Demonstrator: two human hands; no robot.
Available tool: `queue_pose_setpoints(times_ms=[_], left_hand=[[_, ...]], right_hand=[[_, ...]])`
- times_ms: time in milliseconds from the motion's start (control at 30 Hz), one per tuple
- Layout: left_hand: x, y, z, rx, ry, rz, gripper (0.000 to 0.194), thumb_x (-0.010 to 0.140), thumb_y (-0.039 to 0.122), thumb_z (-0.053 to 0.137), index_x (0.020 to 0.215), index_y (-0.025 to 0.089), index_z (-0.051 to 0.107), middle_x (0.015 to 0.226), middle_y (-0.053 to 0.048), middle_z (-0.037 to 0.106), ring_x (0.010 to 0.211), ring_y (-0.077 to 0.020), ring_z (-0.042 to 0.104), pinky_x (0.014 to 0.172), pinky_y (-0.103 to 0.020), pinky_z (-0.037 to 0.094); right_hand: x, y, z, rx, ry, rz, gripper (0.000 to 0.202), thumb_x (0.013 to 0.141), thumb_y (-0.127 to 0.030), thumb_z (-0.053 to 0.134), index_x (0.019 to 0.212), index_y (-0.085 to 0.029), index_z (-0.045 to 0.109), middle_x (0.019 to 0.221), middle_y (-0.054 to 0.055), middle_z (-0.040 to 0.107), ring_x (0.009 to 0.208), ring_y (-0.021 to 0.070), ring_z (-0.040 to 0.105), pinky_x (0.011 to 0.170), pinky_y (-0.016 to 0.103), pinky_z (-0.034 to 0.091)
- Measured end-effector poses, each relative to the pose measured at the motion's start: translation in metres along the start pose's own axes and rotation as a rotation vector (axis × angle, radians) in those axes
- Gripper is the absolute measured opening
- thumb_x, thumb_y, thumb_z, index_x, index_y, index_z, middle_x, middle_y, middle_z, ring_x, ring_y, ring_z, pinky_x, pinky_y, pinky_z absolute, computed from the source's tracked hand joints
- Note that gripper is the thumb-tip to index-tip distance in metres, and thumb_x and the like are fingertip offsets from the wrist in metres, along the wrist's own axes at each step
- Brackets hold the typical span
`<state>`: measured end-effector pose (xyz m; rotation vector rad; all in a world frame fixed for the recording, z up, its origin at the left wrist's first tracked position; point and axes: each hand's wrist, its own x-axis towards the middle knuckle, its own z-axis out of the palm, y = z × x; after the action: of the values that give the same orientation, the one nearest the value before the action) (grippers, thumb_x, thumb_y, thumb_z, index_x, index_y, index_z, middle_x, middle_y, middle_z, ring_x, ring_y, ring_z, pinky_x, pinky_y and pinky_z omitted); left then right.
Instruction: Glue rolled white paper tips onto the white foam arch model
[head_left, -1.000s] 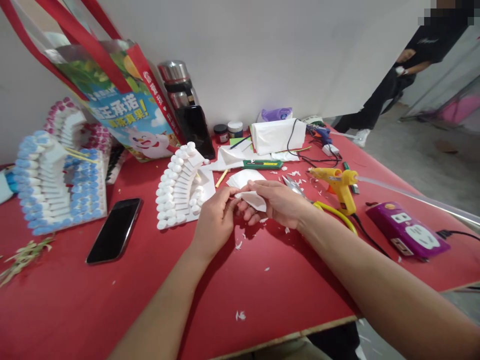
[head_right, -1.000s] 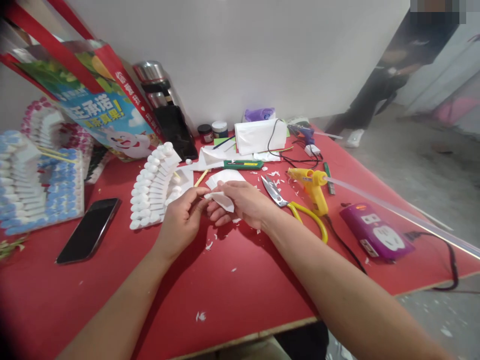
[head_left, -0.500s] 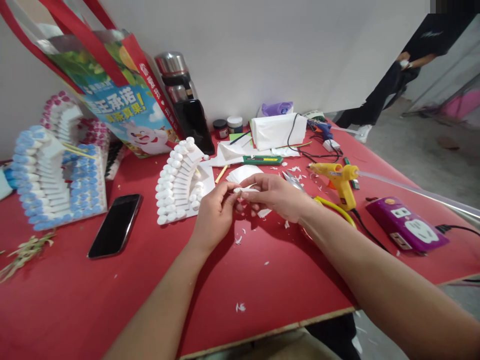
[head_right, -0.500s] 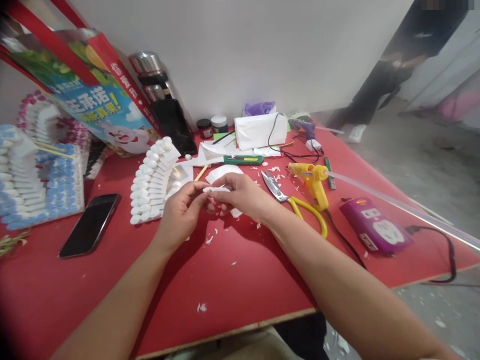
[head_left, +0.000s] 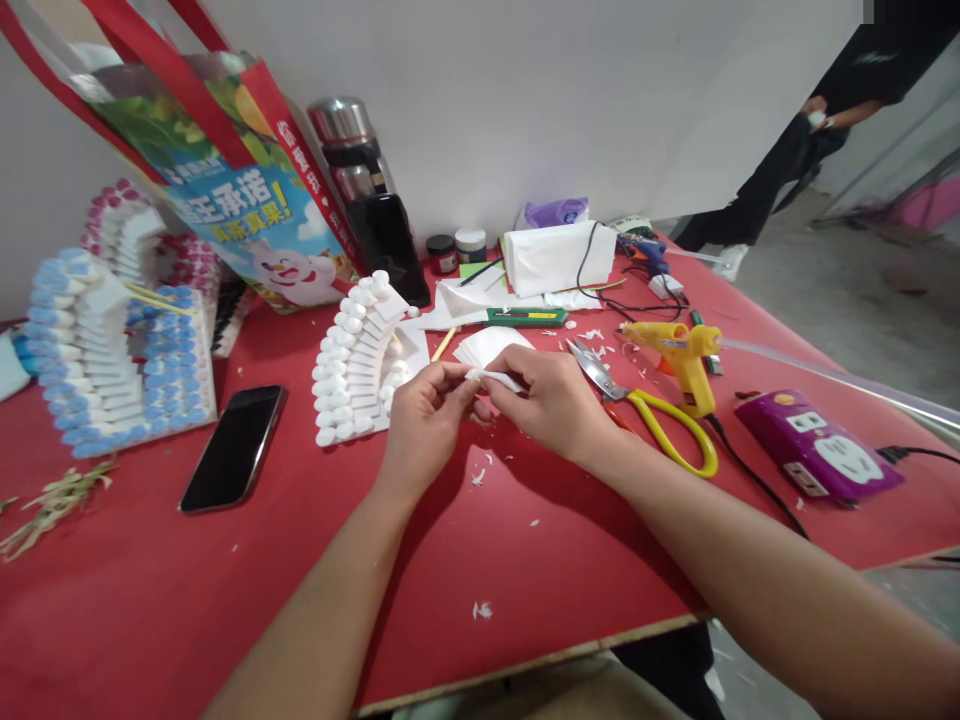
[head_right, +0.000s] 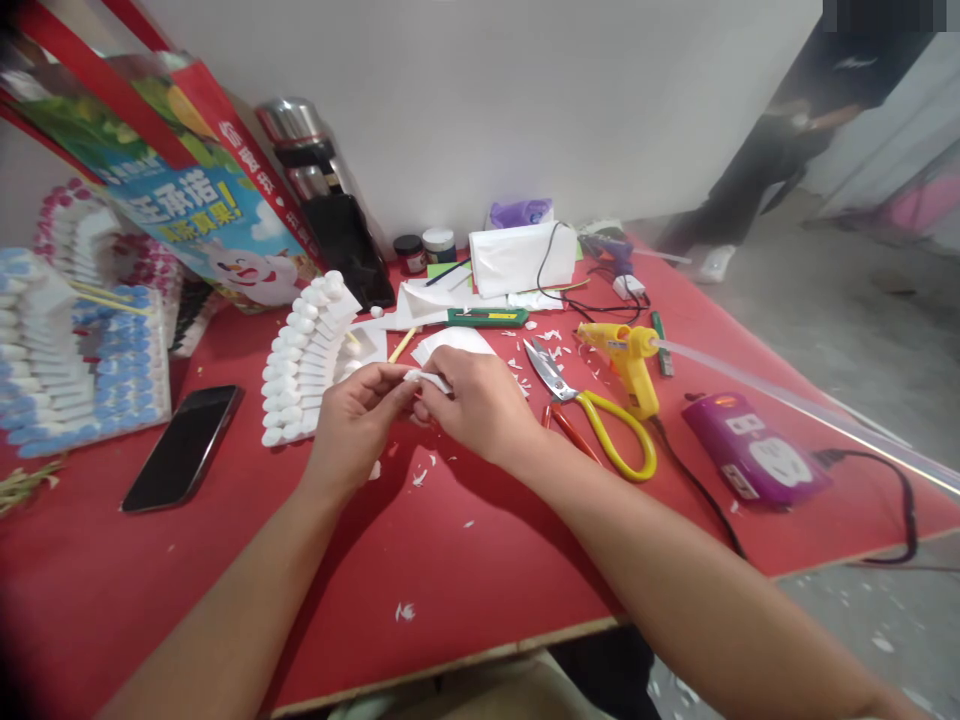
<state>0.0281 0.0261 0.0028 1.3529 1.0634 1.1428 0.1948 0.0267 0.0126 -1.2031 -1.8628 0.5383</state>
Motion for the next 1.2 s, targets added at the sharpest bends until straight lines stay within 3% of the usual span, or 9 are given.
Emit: queue_pose_setpoints(times_ms=[433, 667, 867, 1000, 1100, 1200], left_hand=[[0.001, 0.007, -0.006, 0.015, -0.021, -0.017, 0.013, 0.084, 0.025, 0.077, 0.084, 0.015, 0.068, 0.061, 0.0, 0.071, 0.056, -0.0136, 0.069, 0.06, -0.022, 0.059], [0.003, 0.006, -0.01, -0.015, -0.032, 0.038, 0.017, 0.079, 0.027, 0.082, 0.086, 0.016, 0.072, 0.072, -0.001, 0.075, 0.065, -0.0166, 0.075, 0.066, -0.027, 0.064], [0.003, 0.01, -0.01, -0.043, -0.055, -0.019, 0.026, 0.077, 0.03, 0.084, 0.091, 0.014, 0.07, 0.068, -0.002, 0.075, 0.058, -0.0194, 0.075, 0.058, -0.027, 0.064], [0.003, 0.01, -0.011, -0.047, -0.056, -0.034, 0.032, 0.076, 0.035, 0.085, 0.091, 0.013, 0.068, 0.072, -0.004, 0.076, 0.061, -0.0208, 0.076, 0.06, -0.029, 0.065], [0.003, 0.009, -0.01, -0.041, -0.068, -0.021, 0.033, 0.079, 0.037, 0.083, 0.094, 0.014, 0.066, 0.08, -0.005, 0.078, 0.065, -0.0207, 0.076, 0.063, -0.031, 0.066], [0.003, 0.009, -0.009, -0.021, -0.075, 0.014, 0.029, 0.083, 0.036, 0.08, 0.095, 0.014, 0.066, 0.083, -0.005, 0.078, 0.068, -0.0191, 0.077, 0.066, -0.029, 0.065]], right_hand=[[0.002, 0.007, -0.007, 0.0, -0.075, -0.148, 0.011, 0.087, -0.013, 0.059, 0.082, -0.013, 0.068, 0.07, 0.001, 0.065, 0.059, 0.0104, 0.05, 0.058, 0.025, 0.033], [0.005, 0.006, -0.013, 0.175, -0.141, -0.028, 0.011, 0.088, -0.015, 0.062, 0.084, -0.015, 0.072, 0.067, 0.0, 0.066, 0.06, 0.0112, 0.055, 0.056, 0.024, 0.035], [0.006, 0.006, -0.014, 0.307, -0.21, 0.056, 0.012, 0.09, -0.021, 0.063, 0.085, -0.013, 0.071, 0.062, 0.0, 0.064, 0.055, 0.0114, 0.056, 0.054, 0.024, 0.037], [0.006, 0.004, -0.015, 0.339, -0.256, 0.068, 0.016, 0.094, -0.024, 0.061, 0.09, -0.013, 0.072, 0.071, 0.002, 0.069, 0.058, 0.012, 0.061, 0.056, 0.024, 0.042], [0.005, 0.003, -0.014, 0.244, -0.243, 0.068, 0.017, 0.095, -0.025, 0.06, 0.09, -0.014, 0.073, 0.07, 0.002, 0.07, 0.058, 0.0124, 0.062, 0.057, 0.024, 0.042], [0.004, 0.002, -0.012, 0.055, -0.136, 0.062, 0.014, 0.091, -0.024, 0.064, 0.084, -0.016, 0.072, 0.062, 0.0, 0.067, 0.055, 0.0119, 0.057, 0.054, 0.025, 0.036]])
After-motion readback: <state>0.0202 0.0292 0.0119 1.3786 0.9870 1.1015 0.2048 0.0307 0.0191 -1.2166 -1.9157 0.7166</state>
